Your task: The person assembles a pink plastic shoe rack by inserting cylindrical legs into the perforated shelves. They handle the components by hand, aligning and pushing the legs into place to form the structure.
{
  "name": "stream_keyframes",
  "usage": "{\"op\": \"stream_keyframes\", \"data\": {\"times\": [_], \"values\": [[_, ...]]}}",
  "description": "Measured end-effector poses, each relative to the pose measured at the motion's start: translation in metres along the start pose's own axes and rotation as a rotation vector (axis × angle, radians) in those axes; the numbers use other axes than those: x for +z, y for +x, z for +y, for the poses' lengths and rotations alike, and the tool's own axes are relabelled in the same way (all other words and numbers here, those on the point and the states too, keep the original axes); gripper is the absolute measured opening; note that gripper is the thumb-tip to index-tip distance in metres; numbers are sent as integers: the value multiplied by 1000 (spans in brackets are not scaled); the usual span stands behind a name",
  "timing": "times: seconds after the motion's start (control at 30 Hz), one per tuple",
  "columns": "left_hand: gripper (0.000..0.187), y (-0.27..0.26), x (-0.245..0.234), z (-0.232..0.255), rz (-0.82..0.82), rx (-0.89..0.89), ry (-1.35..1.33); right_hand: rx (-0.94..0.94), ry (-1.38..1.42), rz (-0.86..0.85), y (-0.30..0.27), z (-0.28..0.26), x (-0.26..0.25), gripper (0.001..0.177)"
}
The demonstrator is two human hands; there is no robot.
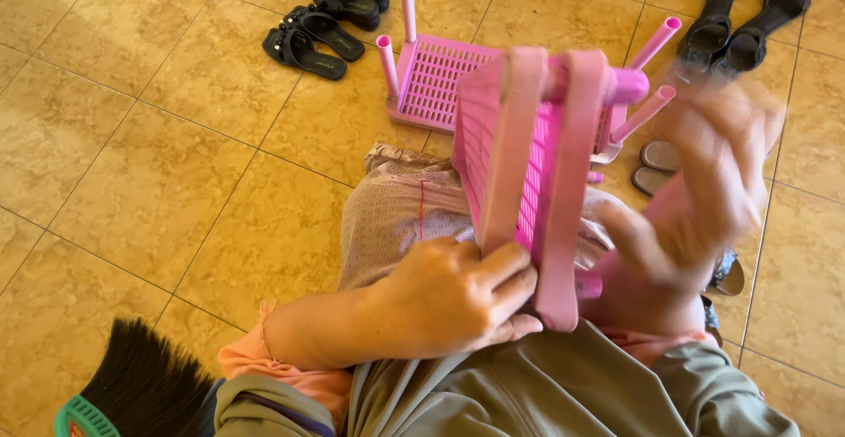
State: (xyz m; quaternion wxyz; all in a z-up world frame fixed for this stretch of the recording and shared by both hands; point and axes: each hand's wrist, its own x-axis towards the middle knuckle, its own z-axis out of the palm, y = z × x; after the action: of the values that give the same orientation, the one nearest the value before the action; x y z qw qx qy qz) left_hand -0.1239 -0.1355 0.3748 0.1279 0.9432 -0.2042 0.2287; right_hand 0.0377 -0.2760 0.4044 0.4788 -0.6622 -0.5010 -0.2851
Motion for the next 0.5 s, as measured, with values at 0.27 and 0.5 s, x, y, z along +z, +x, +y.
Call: {"op": "stream_keyframes", "data": {"times": [0.27,0.5], "values": [[38,1,-5,-17,260,122,-286,212,109,-405,4,16,-3,44],[48,31,-4,-64,310,-179,-471,95,55,-295,-15,-7,14,41]]}}
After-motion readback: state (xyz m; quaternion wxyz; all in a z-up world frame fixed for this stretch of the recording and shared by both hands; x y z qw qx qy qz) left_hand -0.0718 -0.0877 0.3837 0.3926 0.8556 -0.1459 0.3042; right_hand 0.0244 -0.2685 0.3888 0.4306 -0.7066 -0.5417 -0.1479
